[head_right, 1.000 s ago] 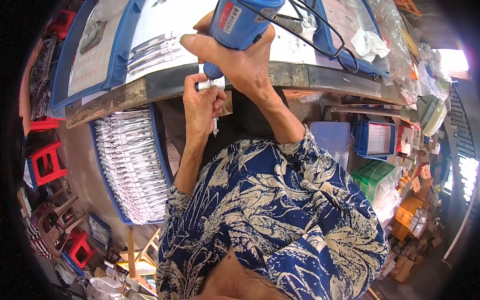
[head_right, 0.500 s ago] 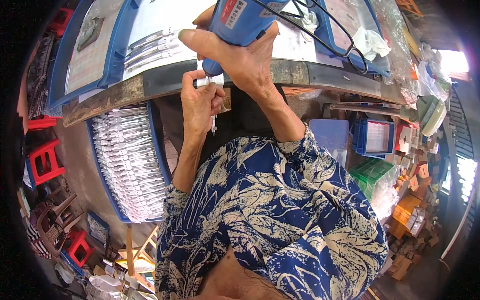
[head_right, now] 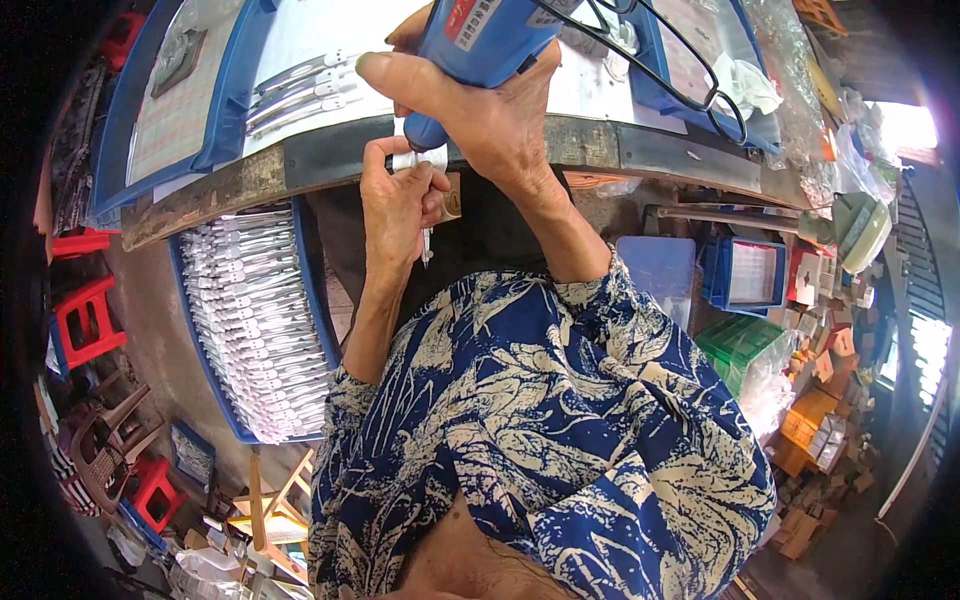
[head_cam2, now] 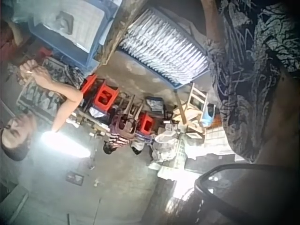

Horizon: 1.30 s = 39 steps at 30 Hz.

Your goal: Assembling small metal and plastic hardware components using an electric screwdriver and manual hand tools.

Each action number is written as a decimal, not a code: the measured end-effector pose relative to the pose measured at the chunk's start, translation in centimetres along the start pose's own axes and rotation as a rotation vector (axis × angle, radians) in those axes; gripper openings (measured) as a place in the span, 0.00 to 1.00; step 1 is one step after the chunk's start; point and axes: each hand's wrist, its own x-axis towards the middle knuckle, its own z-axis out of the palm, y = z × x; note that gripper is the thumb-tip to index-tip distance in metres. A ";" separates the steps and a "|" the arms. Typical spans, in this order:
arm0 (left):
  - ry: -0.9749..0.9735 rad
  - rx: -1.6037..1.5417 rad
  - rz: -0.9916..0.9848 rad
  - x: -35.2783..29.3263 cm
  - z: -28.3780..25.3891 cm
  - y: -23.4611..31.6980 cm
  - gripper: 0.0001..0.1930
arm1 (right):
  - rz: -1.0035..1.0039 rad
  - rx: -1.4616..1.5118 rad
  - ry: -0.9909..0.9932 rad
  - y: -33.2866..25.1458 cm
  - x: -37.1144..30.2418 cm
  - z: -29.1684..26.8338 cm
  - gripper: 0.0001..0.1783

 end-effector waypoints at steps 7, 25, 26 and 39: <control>-0.009 -0.007 0.005 0.0 -0.2 0.2 0.10 | 0.209 -0.179 -0.044 -0.8 -0.2 0.3 0.06; -0.021 -0.077 0.034 0.1 0.3 0.0 0.09 | 0.236 -0.358 0.058 -0.1 -1.5 1.7 0.10; 0.003 -0.034 0.032 0.4 0.3 0.6 0.10 | 0.209 -0.601 -0.199 -0.7 -0.5 1.1 0.09; -0.004 -0.061 -0.013 0.1 -0.3 -0.1 0.10 | 0.489 -0.158 0.193 -2.0 -0.9 0.4 0.12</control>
